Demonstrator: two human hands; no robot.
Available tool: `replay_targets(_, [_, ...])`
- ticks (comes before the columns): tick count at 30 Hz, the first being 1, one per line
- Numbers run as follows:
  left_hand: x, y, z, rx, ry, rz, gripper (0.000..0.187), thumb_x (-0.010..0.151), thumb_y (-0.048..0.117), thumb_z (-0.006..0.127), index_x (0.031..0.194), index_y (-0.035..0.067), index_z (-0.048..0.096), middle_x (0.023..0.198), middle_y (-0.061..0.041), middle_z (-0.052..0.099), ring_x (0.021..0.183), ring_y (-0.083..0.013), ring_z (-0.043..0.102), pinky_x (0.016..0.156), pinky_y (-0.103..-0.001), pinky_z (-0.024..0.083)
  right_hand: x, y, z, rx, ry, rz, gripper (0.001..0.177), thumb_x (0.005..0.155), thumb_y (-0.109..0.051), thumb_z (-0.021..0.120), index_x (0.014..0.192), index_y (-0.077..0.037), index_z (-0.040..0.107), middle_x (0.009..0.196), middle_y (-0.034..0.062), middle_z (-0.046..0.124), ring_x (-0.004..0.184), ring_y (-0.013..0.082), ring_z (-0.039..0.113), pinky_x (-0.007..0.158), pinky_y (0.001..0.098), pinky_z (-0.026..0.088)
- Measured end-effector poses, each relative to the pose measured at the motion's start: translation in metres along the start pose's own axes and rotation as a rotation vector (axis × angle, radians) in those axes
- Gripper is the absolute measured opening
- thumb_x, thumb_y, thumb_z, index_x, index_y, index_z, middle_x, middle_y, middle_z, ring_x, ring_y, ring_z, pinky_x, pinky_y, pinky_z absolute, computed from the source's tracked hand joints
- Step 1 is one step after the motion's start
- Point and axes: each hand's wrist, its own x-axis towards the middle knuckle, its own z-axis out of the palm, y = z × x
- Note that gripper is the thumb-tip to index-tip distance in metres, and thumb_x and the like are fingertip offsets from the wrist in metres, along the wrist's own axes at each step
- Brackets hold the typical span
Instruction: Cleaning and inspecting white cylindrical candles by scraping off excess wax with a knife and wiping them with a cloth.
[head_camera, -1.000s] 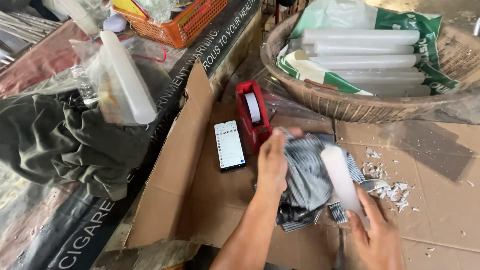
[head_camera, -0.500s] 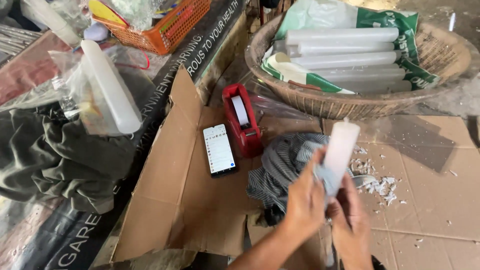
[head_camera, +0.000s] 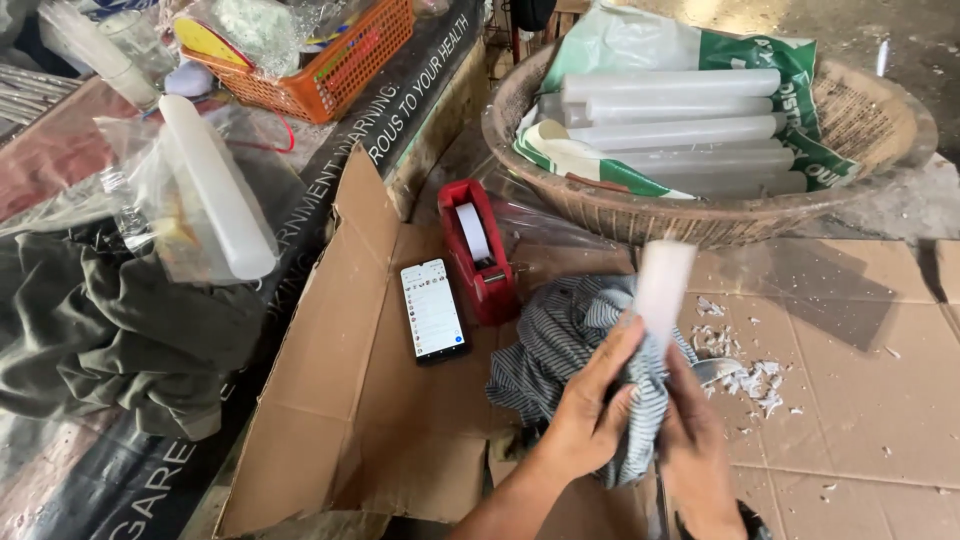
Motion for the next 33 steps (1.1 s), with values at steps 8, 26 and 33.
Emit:
replay_targets(8, [0.046, -0.005, -0.013, -0.204, 0.258, -0.343, 0.062, 0.084, 0.047, 0.031, 0.129, 0.004, 0.029, 0.135, -0.014, 0.033, 0.126, -0.0247, 0.030, 0.103, -0.034, 0.024, 0.029, 0.090, -0.026, 0.752, -0.399, 0.188, 0.058, 0.072, -0.004, 0.052, 0.127, 0.003, 0.035, 0.120, 0.0184, 0.049, 0.104, 0.0280, 0.049, 0.088, 0.0384, 0.038])
replay_targets(26, [0.034, 0.025, 0.019, 0.651, -0.157, -0.073, 0.052, 0.083, 0.045, 0.025, 0.104, 0.002, 0.045, 0.066, -0.017, 0.057, 0.053, -0.0372, 0.054, 0.039, -0.044, 0.037, 0.050, -0.019, -0.015, 0.106, 0.376, -0.358, 0.029, 0.087, -0.033, 0.033, 0.081, -0.009, 0.049, 0.073, 0.0046, 0.052, 0.066, 0.0153, 0.049, 0.061, 0.0262, 0.039])
replay_targets(33, [0.018, 0.007, 0.025, 0.545, 0.150, 0.072, 0.035, 0.085, 0.028, 0.035, 0.087, -0.001, 0.054, 0.073, -0.014, 0.057, 0.062, -0.0265, 0.059, 0.050, -0.036, 0.046, 0.064, -0.009, -0.024, 1.122, 0.313, -0.117, 0.039, 0.067, -0.053, 0.058, 0.067, -0.016, 0.047, 0.057, -0.0026, 0.041, 0.054, 0.0104, 0.043, 0.053, 0.0226, 0.037])
